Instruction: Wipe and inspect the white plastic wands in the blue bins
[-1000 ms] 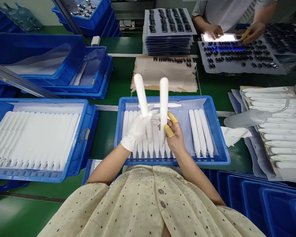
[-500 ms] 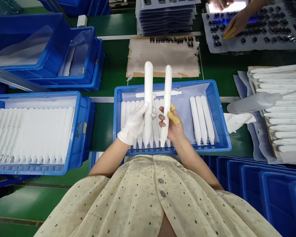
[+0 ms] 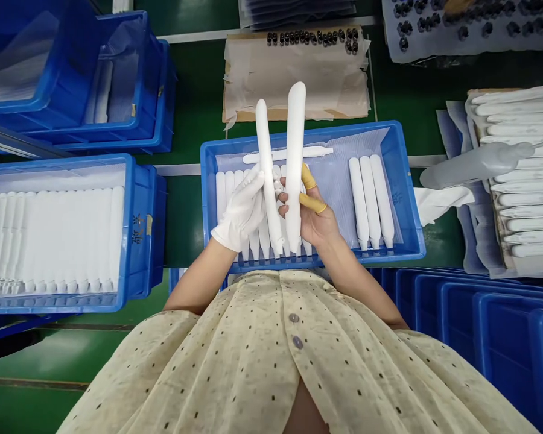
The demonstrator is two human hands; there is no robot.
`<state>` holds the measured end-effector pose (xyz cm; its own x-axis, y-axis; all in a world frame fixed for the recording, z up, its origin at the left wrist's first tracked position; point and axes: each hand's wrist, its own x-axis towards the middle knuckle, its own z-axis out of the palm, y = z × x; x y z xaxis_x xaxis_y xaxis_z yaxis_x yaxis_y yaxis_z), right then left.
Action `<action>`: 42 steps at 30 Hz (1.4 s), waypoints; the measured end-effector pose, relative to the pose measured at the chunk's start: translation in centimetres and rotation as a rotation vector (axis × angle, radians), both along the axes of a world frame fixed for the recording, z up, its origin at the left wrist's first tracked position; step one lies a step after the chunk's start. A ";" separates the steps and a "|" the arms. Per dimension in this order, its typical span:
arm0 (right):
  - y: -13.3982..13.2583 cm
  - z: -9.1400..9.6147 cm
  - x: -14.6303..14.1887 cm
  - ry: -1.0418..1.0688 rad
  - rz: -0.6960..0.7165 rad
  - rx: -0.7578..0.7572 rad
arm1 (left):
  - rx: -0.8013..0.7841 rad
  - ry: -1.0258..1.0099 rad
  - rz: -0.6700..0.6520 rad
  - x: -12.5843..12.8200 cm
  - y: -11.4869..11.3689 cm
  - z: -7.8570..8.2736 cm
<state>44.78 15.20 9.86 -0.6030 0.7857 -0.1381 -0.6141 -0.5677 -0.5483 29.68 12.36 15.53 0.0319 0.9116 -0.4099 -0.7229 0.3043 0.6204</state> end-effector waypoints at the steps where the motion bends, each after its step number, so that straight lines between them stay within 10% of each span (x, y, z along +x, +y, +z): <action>1: -0.1 -0.2 0.1 -0.034 0.003 0.053 | 0.024 0.004 0.020 0.0 0.0 -0.1; 12: -2.9 -1.7 0.3 -0.839 -0.469 0.783 | 0.255 0.241 -0.155 0.4 0.2 -1.6; 22: -3.2 -3.2 1.4 -1.037 -0.584 0.988 | 0.311 0.357 -0.160 0.0 1.0 -1.8; 27: -3.6 -4.8 3.1 -1.204 -0.502 1.007 | 0.291 0.623 0.170 -0.4 2.7 1.2; 31: -4.1 -5.4 3.9 -1.236 -0.509 1.002 | 0.240 0.768 0.176 -0.3 3.3 2.3; 36: -3.9 -4.9 5.1 -1.028 -0.487 0.914 | 0.283 0.654 0.000 -0.9 3.1 1.1; 42: -0.3 -6.3 8.8 -0.854 -0.145 0.505 | 0.083 0.306 0.087 -0.9 2.3 -1.5</action>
